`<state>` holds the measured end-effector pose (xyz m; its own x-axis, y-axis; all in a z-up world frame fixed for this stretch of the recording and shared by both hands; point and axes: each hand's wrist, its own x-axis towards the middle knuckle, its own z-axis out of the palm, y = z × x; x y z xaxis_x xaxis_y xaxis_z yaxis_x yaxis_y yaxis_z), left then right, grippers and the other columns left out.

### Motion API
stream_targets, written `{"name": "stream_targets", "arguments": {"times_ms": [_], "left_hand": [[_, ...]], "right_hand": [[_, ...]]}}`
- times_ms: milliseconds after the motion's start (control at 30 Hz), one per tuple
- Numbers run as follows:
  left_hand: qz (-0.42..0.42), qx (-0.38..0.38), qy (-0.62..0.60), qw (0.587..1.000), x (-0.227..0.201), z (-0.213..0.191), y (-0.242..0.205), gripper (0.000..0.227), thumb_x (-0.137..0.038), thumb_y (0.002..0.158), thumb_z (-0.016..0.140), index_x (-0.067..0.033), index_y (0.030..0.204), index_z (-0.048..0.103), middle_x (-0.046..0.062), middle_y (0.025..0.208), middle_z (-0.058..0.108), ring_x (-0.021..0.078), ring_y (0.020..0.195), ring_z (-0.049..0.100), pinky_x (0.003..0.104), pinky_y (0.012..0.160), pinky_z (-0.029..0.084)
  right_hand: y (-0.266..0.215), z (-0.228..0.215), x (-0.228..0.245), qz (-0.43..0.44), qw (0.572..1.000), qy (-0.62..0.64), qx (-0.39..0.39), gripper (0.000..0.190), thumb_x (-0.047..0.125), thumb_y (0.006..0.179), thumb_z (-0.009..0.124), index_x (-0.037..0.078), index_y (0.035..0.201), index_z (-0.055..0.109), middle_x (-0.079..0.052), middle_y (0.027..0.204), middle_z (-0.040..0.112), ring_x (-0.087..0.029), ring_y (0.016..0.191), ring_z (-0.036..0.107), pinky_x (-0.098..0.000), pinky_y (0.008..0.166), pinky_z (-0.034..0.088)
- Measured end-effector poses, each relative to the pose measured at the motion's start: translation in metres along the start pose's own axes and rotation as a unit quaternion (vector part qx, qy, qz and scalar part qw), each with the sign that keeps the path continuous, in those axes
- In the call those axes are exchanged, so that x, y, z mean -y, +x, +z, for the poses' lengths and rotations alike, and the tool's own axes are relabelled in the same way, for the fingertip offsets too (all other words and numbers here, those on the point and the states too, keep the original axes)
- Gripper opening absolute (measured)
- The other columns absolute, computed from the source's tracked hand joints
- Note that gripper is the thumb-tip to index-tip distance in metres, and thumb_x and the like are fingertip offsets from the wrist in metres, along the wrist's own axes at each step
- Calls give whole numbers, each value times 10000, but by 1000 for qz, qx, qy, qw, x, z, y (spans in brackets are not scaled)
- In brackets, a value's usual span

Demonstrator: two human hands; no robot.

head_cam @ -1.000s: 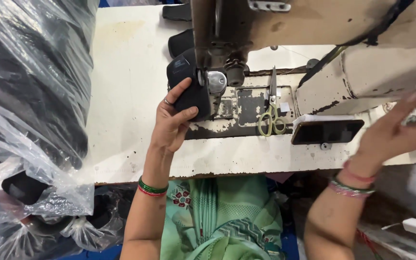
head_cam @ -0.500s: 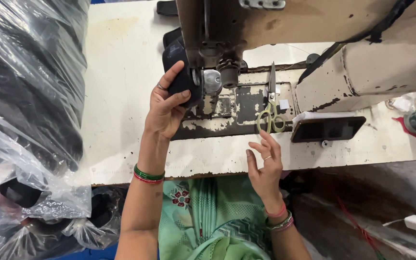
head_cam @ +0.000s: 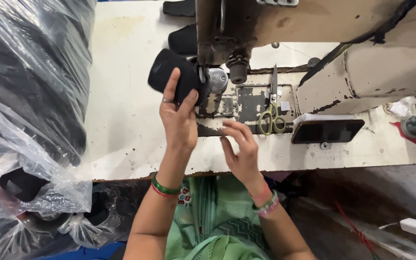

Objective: The person repeatedly picks up black fabric masks from a plastic bag, places them under the presser foot of a sewing machine, and sews them. After sewing, the person removes the mask and places it on the table, repeating this process for several items.

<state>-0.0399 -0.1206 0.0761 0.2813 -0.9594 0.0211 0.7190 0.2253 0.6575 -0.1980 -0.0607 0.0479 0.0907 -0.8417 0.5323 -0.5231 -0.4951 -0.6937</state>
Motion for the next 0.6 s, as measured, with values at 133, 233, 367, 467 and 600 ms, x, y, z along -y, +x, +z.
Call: {"name": "stream_targets", "arguments": {"times_ms": [133,233,367,467,600], "left_hand": [[5,17,-5,1000,-4,0,-15,602,117,958,620,-33,1525,486,87,1245,690,134,1058,686,275,929,568],[7,17,44,999,-5,0,-20,593,93,966,607,-45,1527,473,74,1147,712,115,961,693,269,846,584],[23,-24,114,993,2,1,-25,594,74,990,618,-43,1554,469,2,934,694,48,773,634,221,703,543],[43,-26,99,994,12,-1,-24,591,75,1003,630,-24,1564,471,-39,869,636,16,721,554,198,640,478],[45,-33,127,990,16,-1,-24,580,42,1024,623,-52,1573,463,-37,781,594,5,675,520,187,631,478]], "right_hand": [[46,29,8,55,979,194,14,165,18,978,643,-11,1141,648,-95,1094,721,-164,949,701,-275,797,579],[59,51,1,130,934,331,25,121,80,1050,608,-26,1091,651,-34,906,716,-80,794,655,-225,708,543],[47,67,-11,167,886,431,-11,199,126,1089,619,-35,987,677,-5,785,663,-45,713,575,-201,637,475],[42,69,-6,146,900,408,-37,206,137,1092,605,-24,976,660,12,805,665,-41,711,590,-203,633,501],[53,61,8,99,963,244,-64,176,121,1060,636,-36,983,655,19,756,661,-27,688,627,-205,604,528]]}}
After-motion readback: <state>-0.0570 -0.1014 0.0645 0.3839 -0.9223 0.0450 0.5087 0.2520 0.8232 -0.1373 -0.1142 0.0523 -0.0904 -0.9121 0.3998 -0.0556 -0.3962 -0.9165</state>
